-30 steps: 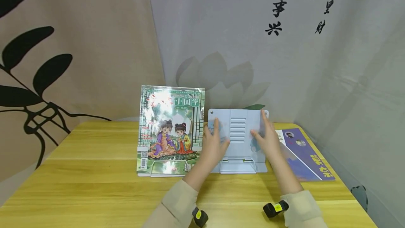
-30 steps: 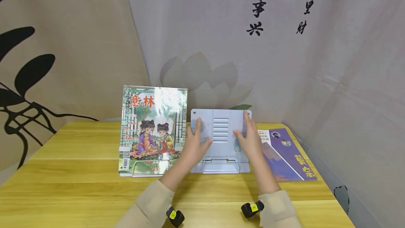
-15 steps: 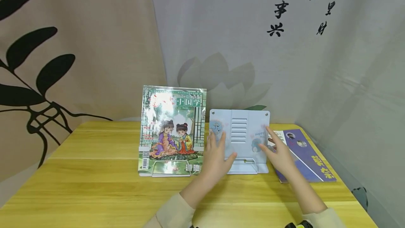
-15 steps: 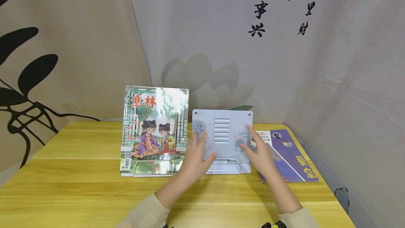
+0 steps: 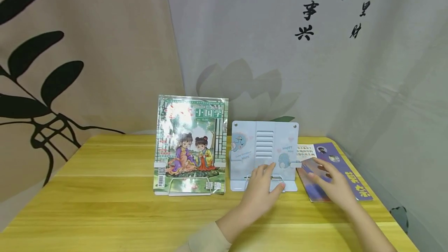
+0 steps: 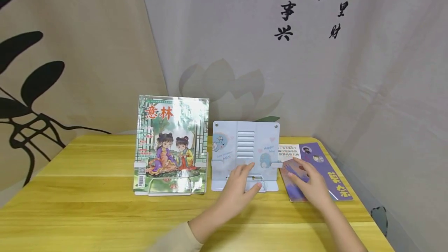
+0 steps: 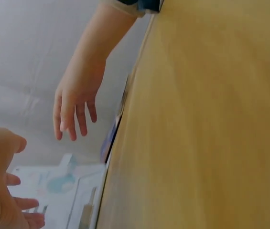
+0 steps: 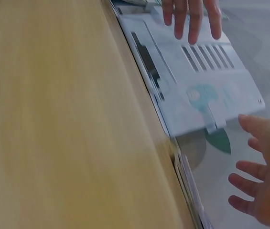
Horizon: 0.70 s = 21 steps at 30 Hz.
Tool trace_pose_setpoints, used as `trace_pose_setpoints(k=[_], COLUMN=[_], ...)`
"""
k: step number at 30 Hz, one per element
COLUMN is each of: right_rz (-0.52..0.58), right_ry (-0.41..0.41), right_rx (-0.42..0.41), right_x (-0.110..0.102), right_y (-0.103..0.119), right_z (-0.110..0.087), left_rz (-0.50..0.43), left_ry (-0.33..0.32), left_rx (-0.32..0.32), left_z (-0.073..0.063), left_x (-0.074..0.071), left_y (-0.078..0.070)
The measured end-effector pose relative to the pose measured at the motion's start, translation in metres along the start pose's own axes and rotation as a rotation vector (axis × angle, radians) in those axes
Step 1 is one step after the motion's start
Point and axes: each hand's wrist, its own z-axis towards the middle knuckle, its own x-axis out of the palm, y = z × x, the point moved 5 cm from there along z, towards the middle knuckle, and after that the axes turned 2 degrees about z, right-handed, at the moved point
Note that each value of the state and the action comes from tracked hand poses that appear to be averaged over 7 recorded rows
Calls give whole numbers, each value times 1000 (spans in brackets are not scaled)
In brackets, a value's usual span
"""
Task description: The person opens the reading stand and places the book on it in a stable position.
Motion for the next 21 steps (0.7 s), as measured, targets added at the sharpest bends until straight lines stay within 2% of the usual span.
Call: trace_pose_setpoints(k=[6, 11, 17, 21], right_rz=[-30, -76, -86, -82], right_ry=[-22, -38, -27, -21], right_rx=[13, 72, 148, 193], right_x=[-19, -36, -50, -55], right_y=[-18, -36, -57, -73], right_z=[-2, -4, -9, -13], left_rz=[-66, -141, -242, -262], left_ry=[9, 36, 53, 42], left_rx=[15, -11, -60, -81], left_z=[0, 0, 4, 6], left_x=[22, 38, 56, 67], left_y=[-16, -26, -30, -30])
